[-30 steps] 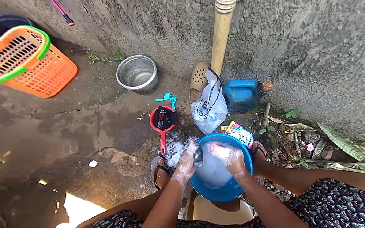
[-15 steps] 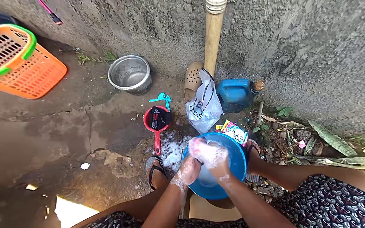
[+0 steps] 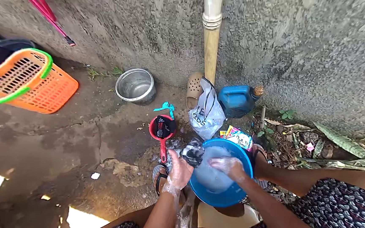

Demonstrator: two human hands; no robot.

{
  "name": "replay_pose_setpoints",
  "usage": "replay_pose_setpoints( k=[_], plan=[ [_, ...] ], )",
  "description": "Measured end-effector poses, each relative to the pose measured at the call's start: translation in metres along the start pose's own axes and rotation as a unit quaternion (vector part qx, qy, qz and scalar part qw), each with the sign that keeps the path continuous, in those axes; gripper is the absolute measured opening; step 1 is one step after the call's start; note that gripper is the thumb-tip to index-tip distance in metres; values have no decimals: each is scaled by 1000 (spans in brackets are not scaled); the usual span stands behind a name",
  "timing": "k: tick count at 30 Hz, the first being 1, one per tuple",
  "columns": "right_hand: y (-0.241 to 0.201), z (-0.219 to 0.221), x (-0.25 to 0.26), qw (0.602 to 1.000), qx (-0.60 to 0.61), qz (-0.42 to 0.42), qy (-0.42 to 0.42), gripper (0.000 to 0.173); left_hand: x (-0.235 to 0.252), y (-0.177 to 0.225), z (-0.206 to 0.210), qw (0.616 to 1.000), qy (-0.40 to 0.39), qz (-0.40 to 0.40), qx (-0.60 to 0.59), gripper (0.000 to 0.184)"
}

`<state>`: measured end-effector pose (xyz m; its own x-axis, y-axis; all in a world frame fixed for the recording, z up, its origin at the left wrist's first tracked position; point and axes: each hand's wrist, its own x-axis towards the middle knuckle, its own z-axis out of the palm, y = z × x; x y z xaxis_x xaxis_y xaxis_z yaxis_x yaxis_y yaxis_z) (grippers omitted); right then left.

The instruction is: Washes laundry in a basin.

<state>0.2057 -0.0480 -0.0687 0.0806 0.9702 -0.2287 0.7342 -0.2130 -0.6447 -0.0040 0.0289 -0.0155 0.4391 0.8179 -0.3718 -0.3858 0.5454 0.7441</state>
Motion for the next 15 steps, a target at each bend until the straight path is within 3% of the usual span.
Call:
replay_pose_setpoints(
  k=[2, 4, 7, 9, 12, 15],
  plan=[
    [-14, -31, 10, 992, 43, 41, -115, 55, 0, -6, -1, 993, 14, -9, 115, 112],
    [-39, -50, 21, 981, 6, 31, -189, 62, -1, -18, 1, 969, -9, -58, 241, 90],
    [-59, -55, 37, 964, -118, 21, -239, 46, -4, -11, 4, 925, -22, -106, 365, 66],
    [-53, -59, 41, 955, -154, 38, -249, 43, -6, 0, -3, 935, 4, -114, 336, 53],
    [-30, -55, 38, 953, -170, 27, -248, 38, -1, 5, -19, 968, 89, -47, 229, 22],
    [-14, -43, 35, 945, -184, 29, -270, 36, 5, 8, -36, 972, 137, -16, 192, 18]
  ],
)
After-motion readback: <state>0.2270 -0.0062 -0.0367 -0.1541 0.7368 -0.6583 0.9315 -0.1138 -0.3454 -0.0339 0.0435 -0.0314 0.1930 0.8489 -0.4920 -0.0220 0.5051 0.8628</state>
